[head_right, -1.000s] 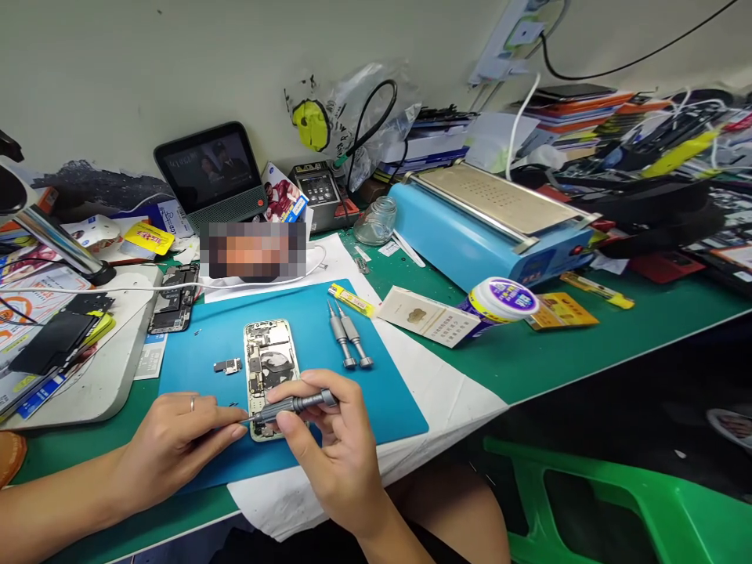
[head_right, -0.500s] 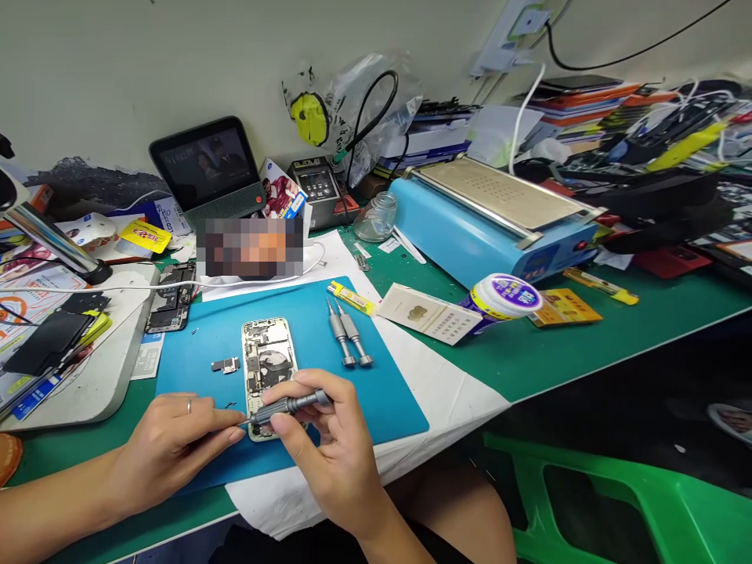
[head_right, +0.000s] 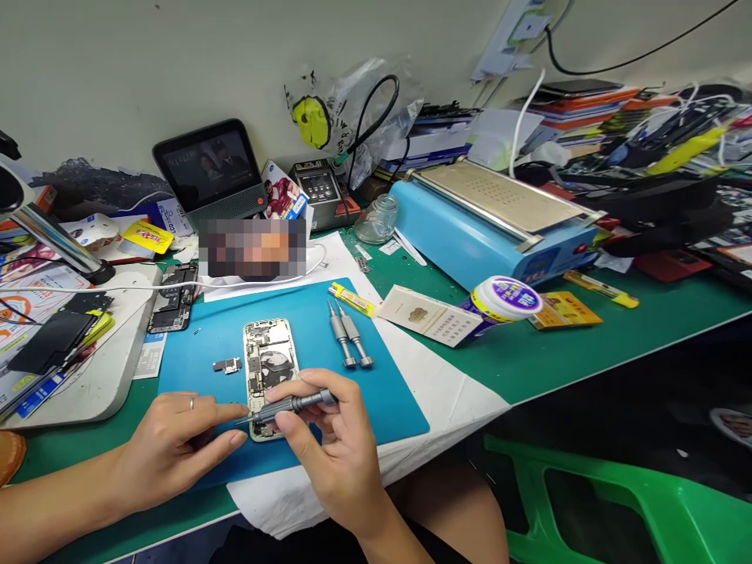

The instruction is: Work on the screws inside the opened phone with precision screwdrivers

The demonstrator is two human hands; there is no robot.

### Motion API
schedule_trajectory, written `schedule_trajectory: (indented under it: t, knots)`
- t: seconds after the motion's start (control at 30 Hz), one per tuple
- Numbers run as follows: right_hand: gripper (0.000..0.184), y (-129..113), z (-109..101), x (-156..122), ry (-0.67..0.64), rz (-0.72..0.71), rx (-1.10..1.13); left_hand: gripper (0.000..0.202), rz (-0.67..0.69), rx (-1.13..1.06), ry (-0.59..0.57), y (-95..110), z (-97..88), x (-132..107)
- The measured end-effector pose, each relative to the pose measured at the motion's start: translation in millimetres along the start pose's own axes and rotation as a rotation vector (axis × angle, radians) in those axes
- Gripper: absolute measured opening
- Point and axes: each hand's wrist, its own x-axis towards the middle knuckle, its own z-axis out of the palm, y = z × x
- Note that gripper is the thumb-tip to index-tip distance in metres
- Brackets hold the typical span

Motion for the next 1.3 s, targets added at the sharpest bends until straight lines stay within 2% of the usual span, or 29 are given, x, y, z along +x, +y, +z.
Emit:
schedule_trajectory:
  t: [0.43, 1.3]
  knots:
    - [0.04, -0.2, 0.4, 0.9, 0.013, -0.011, 0.006, 0.017, 0.015, -0.02, 0.009, -1.8, 1.8, 0.6]
    - [0.038, -1.1, 1.4, 2.3, 0.04, -0.004, -0.006, 0.02, 0.014, -0.002, 0.02, -0.7, 1.7, 0.7]
